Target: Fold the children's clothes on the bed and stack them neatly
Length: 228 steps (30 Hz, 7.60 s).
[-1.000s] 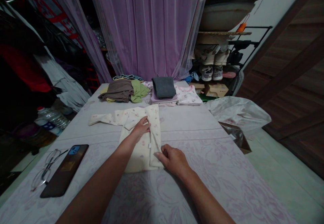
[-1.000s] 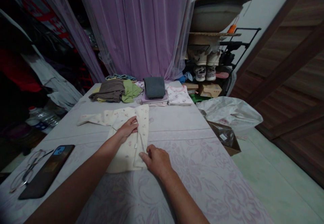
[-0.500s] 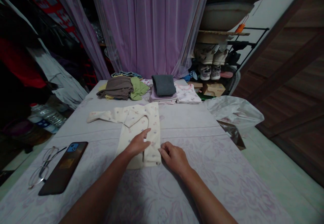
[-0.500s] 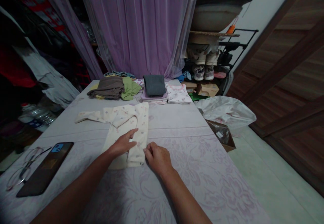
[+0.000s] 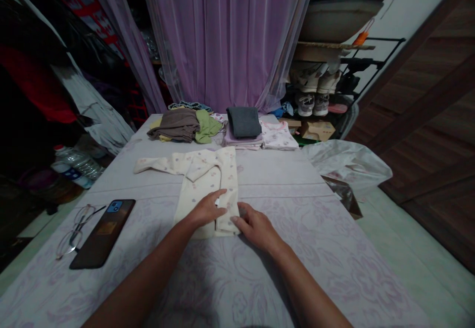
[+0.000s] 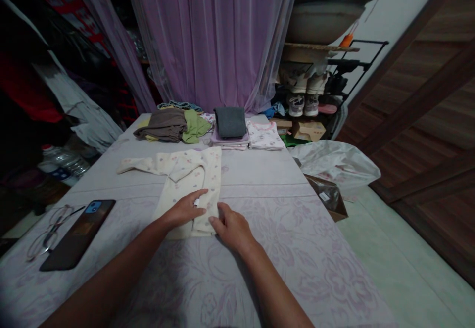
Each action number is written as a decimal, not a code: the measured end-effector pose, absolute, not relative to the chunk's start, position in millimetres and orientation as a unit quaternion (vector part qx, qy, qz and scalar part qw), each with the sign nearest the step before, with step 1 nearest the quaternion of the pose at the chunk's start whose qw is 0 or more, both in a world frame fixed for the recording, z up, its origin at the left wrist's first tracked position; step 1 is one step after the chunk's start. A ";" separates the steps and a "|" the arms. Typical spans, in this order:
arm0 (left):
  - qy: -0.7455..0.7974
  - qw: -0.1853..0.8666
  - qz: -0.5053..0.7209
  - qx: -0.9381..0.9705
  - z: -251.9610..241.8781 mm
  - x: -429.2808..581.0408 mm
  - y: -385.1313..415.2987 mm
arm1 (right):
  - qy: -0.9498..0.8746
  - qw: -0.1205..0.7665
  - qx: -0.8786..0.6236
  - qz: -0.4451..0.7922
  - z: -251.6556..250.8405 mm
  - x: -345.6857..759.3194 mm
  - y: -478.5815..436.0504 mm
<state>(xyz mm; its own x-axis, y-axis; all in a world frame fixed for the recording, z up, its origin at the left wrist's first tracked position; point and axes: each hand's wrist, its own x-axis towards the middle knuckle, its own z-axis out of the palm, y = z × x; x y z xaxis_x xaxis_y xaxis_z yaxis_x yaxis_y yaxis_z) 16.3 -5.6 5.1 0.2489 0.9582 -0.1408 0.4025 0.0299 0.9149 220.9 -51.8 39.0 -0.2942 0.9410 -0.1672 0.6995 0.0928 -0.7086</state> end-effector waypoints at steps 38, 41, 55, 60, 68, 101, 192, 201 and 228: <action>0.545 0.175 0.106 0.813 31.5 55.7 -60.8 | -0.792 0.192 -0.558 0.158 60.8 221.6 -18.3; 0.525 0.213 0.102 0.818 25.1 51.2 -55.1 | -0.814 0.195 -0.533 0.124 58.0 208.1 25.6; 0.658 0.095 0.249 0.704 35.0 -43.7 37.9 | -0.837 0.114 -0.533 0.058 42.9 160.7 132.1; 0.675 0.074 0.217 0.701 26.6 -43.0 48.2 | -0.836 0.085 -0.539 0.061 22.5 152.7 142.4; 0.727 0.166 0.452 0.489 16.6 -75.8 68.1 | -0.831 0.072 -0.546 0.076 18.7 152.6 142.4; 0.460 0.222 0.192 0.838 41.8 15.8 -8.8 | -0.480 0.403 -0.564 0.537 19.4 179.9 127.5; 0.445 0.177 0.136 0.867 51.9 23.4 -50.2 | -0.521 0.482 -0.547 0.445 -3.1 213.8 47.5; 0.436 0.226 0.218 0.843 43.0 45.4 -61.7 | -0.429 0.511 -0.503 0.549 7.5 224.0 43.3; 0.633 0.058 0.185 0.750 17.6 -54.2 -21.6 | -0.668 0.392 -0.583 0.244 -4.0 221.4 69.9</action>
<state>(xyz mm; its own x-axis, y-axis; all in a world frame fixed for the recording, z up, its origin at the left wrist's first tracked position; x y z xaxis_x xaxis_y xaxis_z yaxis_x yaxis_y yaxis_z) -54.2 -21.6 17.6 0.1309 0.9701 0.2045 0.9272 -0.1929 0.3212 221.4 69.9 -4.0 -0.0121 0.9707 0.2399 0.5885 0.2009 -0.7831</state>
